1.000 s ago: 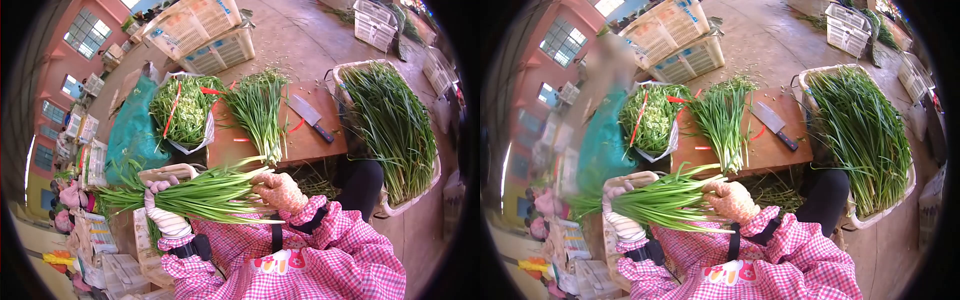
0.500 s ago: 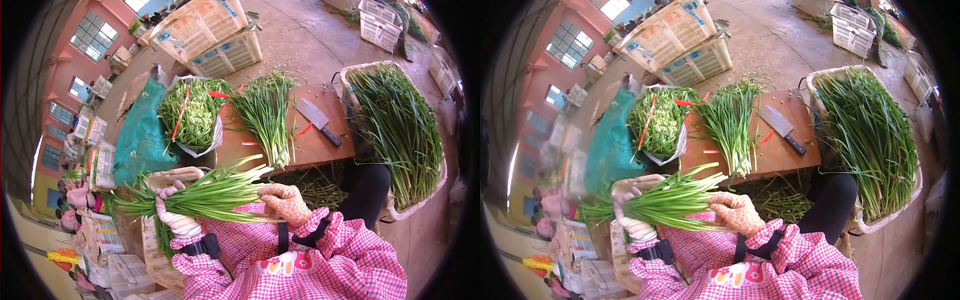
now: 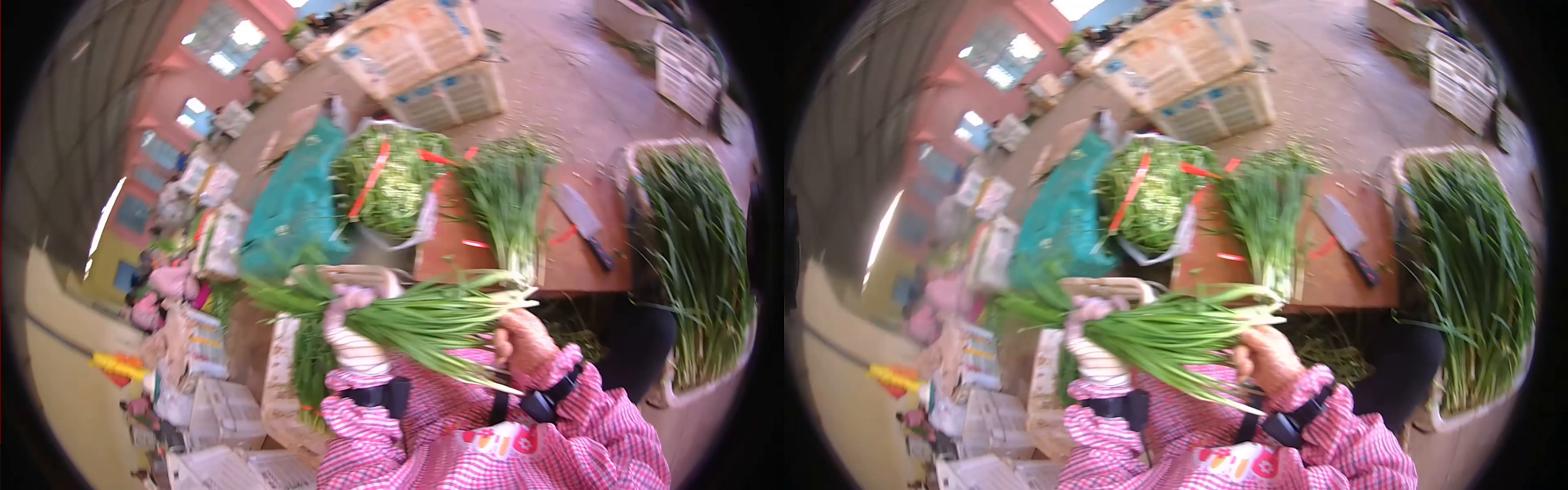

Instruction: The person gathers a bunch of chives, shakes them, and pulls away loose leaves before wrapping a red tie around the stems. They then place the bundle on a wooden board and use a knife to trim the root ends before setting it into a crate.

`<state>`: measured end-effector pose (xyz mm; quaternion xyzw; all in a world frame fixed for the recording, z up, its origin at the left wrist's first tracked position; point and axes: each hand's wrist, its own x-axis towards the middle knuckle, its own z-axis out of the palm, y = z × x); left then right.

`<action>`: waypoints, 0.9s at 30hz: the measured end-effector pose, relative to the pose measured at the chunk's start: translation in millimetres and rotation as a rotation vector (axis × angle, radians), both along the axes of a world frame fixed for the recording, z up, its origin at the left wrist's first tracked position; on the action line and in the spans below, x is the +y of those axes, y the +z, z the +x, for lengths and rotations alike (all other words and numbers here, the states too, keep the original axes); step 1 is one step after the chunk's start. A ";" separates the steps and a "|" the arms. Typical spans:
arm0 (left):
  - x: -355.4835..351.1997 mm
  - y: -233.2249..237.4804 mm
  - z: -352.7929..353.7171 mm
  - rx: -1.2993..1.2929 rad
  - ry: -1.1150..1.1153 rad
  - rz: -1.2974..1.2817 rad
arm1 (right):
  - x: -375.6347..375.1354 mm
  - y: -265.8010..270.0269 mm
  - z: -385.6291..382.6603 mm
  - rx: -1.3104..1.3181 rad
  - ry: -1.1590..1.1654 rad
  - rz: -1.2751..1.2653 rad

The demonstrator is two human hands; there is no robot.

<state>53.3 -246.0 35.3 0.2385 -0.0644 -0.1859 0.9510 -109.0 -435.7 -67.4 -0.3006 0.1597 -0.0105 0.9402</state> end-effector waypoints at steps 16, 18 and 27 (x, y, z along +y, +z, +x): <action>13.0 -21.6 38.8 0.138 -0.247 0.043 | -32.9 -4.1 -52.8 -0.239 0.193 -0.012; -3.6 15.9 15.4 -0.026 -0.043 0.178 | -57.9 -11.8 -69.3 -0.194 0.374 -0.143; 57.0 1.7 45.3 -0.138 -0.029 -0.165 | -106.2 18.9 -104.3 0.182 1.138 -1.990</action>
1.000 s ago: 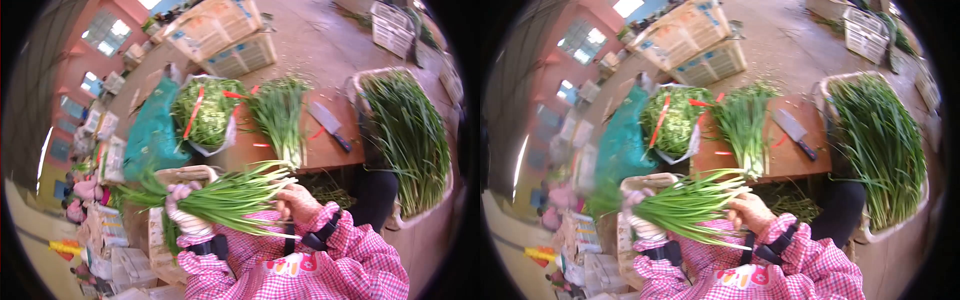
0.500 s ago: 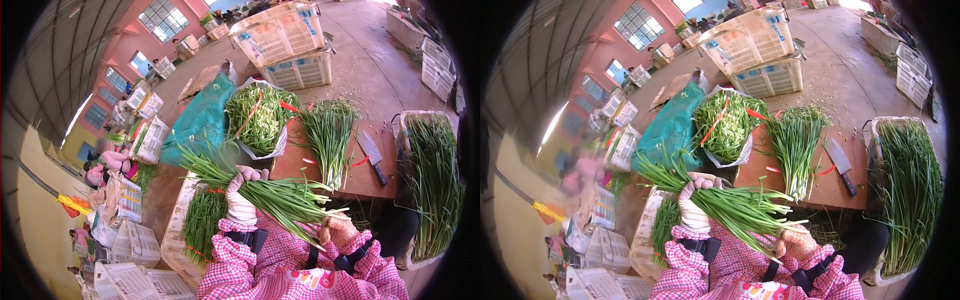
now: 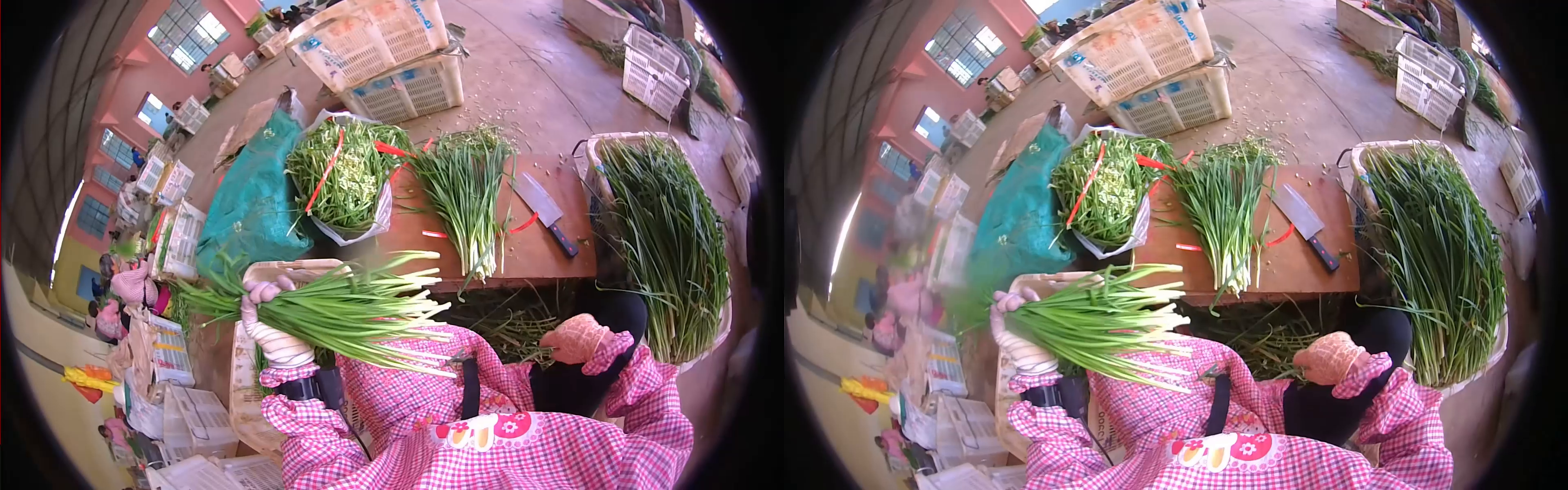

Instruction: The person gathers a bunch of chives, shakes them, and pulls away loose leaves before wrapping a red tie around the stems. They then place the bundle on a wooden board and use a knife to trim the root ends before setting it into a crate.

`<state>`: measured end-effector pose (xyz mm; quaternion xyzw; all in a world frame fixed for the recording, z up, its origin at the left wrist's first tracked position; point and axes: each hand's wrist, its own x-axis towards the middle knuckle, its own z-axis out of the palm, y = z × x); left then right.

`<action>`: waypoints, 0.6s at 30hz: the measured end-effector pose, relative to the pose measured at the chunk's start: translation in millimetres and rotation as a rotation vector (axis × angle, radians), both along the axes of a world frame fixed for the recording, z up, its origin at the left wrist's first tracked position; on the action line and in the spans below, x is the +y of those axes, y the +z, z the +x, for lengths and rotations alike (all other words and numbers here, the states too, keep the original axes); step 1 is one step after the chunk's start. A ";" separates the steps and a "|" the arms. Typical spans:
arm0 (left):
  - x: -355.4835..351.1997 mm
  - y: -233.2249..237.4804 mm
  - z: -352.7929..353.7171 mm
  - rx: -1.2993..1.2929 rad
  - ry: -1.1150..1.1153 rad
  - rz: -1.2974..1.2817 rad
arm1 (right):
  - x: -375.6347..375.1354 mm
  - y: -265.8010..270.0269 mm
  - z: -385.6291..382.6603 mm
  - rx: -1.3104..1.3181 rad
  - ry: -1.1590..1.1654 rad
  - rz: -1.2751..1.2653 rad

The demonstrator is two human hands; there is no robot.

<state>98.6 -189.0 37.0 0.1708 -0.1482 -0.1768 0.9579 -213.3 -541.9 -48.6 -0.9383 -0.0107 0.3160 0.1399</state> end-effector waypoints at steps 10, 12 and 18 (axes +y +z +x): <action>-13.8 37.4 -25.5 -0.061 0.141 0.133 | 36.7 37.8 39.0 -0.819 -0.336 0.676; -19.6 43.3 -33.1 -0.074 0.181 0.158 | 49.8 49.9 47.7 -0.783 -0.380 0.758; -25.3 42.9 -38.7 -0.201 0.143 0.217 | 82.0 48.9 80.9 -1.017 -0.330 0.620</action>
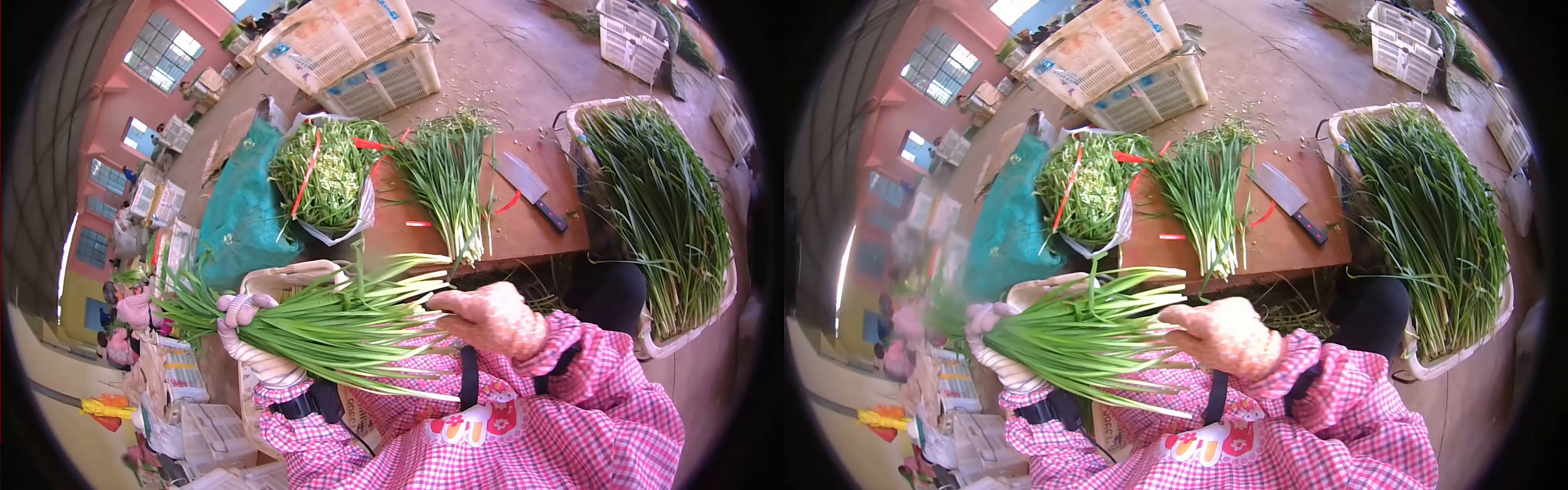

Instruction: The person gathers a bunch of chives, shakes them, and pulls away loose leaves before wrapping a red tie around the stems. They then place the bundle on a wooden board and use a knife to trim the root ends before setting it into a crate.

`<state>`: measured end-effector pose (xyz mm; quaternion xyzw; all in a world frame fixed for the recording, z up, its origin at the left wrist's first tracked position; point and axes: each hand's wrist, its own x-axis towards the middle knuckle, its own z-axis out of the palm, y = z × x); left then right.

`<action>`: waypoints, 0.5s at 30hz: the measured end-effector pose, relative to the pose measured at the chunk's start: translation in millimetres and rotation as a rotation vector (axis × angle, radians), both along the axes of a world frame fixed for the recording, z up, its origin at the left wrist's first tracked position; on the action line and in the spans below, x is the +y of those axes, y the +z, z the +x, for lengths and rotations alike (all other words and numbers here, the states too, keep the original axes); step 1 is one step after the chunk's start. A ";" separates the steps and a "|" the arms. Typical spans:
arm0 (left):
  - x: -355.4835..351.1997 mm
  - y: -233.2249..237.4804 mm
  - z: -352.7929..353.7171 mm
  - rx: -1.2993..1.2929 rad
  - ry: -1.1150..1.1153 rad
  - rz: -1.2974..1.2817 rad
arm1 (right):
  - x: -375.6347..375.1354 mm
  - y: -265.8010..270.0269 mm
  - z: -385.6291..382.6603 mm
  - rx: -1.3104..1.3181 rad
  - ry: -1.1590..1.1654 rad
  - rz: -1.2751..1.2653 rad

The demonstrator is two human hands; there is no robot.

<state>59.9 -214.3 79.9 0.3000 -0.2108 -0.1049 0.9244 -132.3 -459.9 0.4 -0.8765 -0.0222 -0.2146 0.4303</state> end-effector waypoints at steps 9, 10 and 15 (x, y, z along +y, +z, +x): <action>-13.1 2.1 -9.2 0.056 -0.222 -0.110 | 8.0 2.8 0.1 -0.040 0.099 -0.084; -10.5 0.1 -4.4 0.033 -0.214 -0.099 | 1.7 -0.7 -7.0 -0.015 0.145 -0.060; 5.9 -8.0 16.2 0.105 0.079 0.058 | -78.2 -51.2 -55.1 0.626 0.271 -0.589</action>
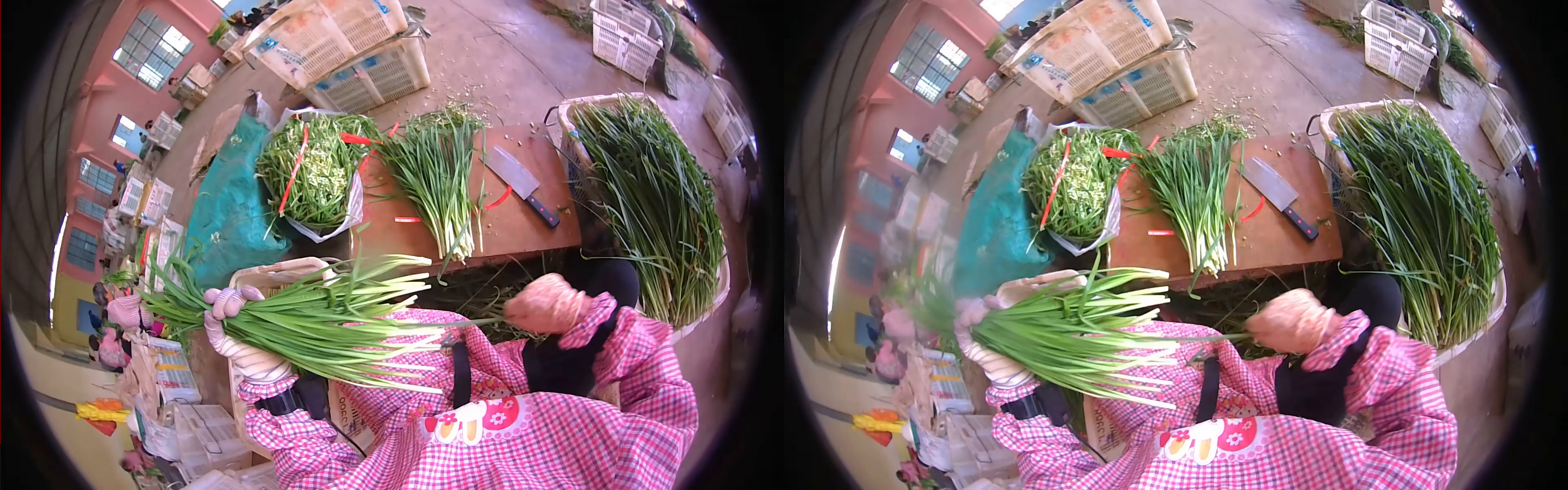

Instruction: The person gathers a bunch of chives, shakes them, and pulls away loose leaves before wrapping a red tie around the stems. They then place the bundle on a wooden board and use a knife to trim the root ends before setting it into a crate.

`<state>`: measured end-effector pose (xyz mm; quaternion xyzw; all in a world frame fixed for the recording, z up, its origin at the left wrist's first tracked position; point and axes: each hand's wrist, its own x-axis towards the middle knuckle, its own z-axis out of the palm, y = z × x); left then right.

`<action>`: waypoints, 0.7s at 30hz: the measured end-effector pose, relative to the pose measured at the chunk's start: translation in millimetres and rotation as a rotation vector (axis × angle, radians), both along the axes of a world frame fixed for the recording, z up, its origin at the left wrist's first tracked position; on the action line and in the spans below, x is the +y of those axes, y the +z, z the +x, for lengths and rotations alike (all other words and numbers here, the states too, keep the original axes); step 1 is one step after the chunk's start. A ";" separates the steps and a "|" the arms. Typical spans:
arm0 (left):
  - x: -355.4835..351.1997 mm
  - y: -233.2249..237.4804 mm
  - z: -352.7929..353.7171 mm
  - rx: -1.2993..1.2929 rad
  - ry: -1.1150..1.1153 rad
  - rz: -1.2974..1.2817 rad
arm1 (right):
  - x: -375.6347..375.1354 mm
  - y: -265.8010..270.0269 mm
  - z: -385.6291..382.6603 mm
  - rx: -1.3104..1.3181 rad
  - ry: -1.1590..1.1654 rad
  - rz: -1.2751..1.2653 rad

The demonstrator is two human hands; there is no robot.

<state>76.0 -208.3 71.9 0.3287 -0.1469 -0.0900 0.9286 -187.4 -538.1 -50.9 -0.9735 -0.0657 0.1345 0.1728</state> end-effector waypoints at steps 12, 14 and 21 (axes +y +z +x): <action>-23.7 41.5 -10.0 -0.144 -0.197 -0.044 | -6.8 45.6 31.3 -0.374 -0.241 0.330; -27.8 50.8 -16.4 -0.141 -0.256 -0.016 | 11.8 46.0 40.8 -0.616 -0.205 0.479; -92.8 67.4 -60.4 0.117 -0.601 0.228 | 56.5 39.1 72.8 -0.323 0.019 1.201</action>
